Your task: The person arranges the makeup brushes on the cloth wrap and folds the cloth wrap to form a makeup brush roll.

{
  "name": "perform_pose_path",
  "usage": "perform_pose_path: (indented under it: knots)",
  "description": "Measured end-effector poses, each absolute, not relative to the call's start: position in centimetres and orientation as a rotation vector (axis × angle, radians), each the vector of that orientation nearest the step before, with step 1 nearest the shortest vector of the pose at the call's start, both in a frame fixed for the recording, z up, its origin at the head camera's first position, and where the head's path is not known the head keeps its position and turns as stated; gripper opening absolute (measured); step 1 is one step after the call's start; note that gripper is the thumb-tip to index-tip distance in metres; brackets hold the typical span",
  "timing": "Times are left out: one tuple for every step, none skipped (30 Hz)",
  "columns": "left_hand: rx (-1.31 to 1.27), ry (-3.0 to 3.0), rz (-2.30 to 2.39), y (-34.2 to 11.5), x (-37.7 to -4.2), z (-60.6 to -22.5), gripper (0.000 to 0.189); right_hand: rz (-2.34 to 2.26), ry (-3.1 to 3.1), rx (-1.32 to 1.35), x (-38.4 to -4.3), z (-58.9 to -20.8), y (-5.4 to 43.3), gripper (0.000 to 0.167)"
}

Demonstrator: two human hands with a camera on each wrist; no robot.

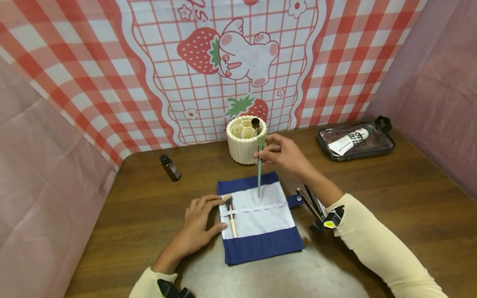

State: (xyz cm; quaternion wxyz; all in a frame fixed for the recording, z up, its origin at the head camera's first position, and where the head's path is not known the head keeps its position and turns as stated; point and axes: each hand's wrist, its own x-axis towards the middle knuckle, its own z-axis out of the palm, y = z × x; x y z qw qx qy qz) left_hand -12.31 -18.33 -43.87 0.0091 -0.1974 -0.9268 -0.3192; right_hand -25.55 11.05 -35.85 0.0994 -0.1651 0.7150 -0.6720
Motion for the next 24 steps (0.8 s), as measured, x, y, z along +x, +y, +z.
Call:
perform_pose_path:
  knots:
    - [-0.617,-2.894,-0.998,-18.3,-12.3,-43.9,0.061,-1.988,2.106,-0.485,-25.5,-36.0,10.8,0.040]
    - [-0.618,-2.893,-0.997,-18.3,-12.3,-43.9,0.061,-1.993,2.095,-0.484,-25.5,-36.2,10.5,0.040]
    - [-0.618,-2.893,-0.999,-18.4,-12.3,-43.9,0.060,-2.002,2.079,-0.486,-25.5,-36.3,10.3,0.039]
    - [-0.619,-2.891,-1.001,-18.4,-12.3,-43.9,0.060,-2.010,2.067,-0.488,-25.5,-36.5,10.0,0.039]
    - [-0.617,-2.893,-1.002,-18.4,-12.3,-44.0,0.060,-2.018,2.058,-0.495,-25.5,-36.6,9.7,0.037]
    - [-0.616,-2.892,-1.003,-18.4,-12.3,-44.0,0.060,-2.023,2.055,-0.500,-25.5,-36.7,9.5,0.037]
    - [-0.616,-2.893,-1.000,-18.4,-12.3,-44.0,0.060,-2.028,2.047,-0.501,-25.5,-36.8,9.3,0.038]
    - [-0.616,-2.894,-0.998,-18.4,-12.3,-44.0,0.060,-2.031,2.040,-0.501,-25.5,-36.9,9.1,0.038]
    - [-0.616,-2.897,-0.997,-18.4,-12.3,-44.0,0.059,-2.028,2.037,-0.502,-25.5,-37.0,8.9,0.039]
    - [-0.618,-2.896,-0.993,-18.4,-12.3,-44.0,0.059,-2.023,2.036,-0.502,-25.4,-37.1,8.8,0.040]
    - [-0.619,-2.896,-0.992,-18.4,-12.3,-44.0,0.059,-2.016,2.035,-0.501,-25.4,-37.2,8.6,0.041]
    - [-0.621,-2.894,-0.992,-18.4,-12.3,-44.0,0.059,-2.012,2.028,-0.501,-25.3,-37.2,8.5,0.042]
    - [-0.622,-2.893,-0.992,-18.4,-12.3,-44.0,0.059,-2.010,2.016,-0.502,-25.2,-37.3,8.3,0.043]
    - [-0.622,-2.893,-0.994,-18.4,-12.3,-44.0,0.058,-2.009,2.006,-0.500,-25.2,-37.4,8.2,0.044]
    - [-0.621,-2.893,-0.998,-18.4,-12.3,-44.0,0.059,-2.010,1.993,-0.505,-25.1,-37.6,8.0,0.044]
    - [-0.621,-2.893,-0.999,-18.4,-12.3,-44.0,0.059,-2.012,1.982,-0.510,-25.1,-37.7,7.8,0.043]
    - [-0.619,-2.893,-1.002,-18.4,-12.3,-43.9,0.059,-2.015,1.968,-0.512,-25.0,-37.8,7.7,0.043]
    - [-0.620,-2.893,-1.001,-18.4,-12.3,-44.0,0.059,-2.018,1.955,-0.515,-25.0,-37.9,7.5,0.043]
    - [-0.620,-2.893,-0.999,-18.4,-12.3,-44.0,0.059,-2.018,1.945,-0.514,-24.9,-38.1,7.4,0.042]
    - [-0.623,-2.889,-0.996,-18.4,-12.3,-44.0,0.059,-2.013,1.944,-0.513,-24.9,-38.2,7.3,0.042]
    - [-0.626,-2.886,-0.994,-18.4,-12.3,-44.0,0.059,-2.004,1.948,-0.515,-24.8,-38.3,7.2,0.042]
    - [-0.629,-2.883,-0.991,-18.4,-12.3,-44.0,0.060,-1.994,1.952,-0.512,-24.8,-38.4,7.1,0.042]
    - [-0.633,-2.878,-0.990,-18.4,-12.3,-44.1,0.060,-1.985,1.955,-0.507,-24.7,-38.5,7.1,0.043]
    - [-0.637,-2.872,-0.988,-18.4,-12.3,-44.1,0.060,-1.977,1.960,-0.503,-24.7,-38.5,7.0,0.043]
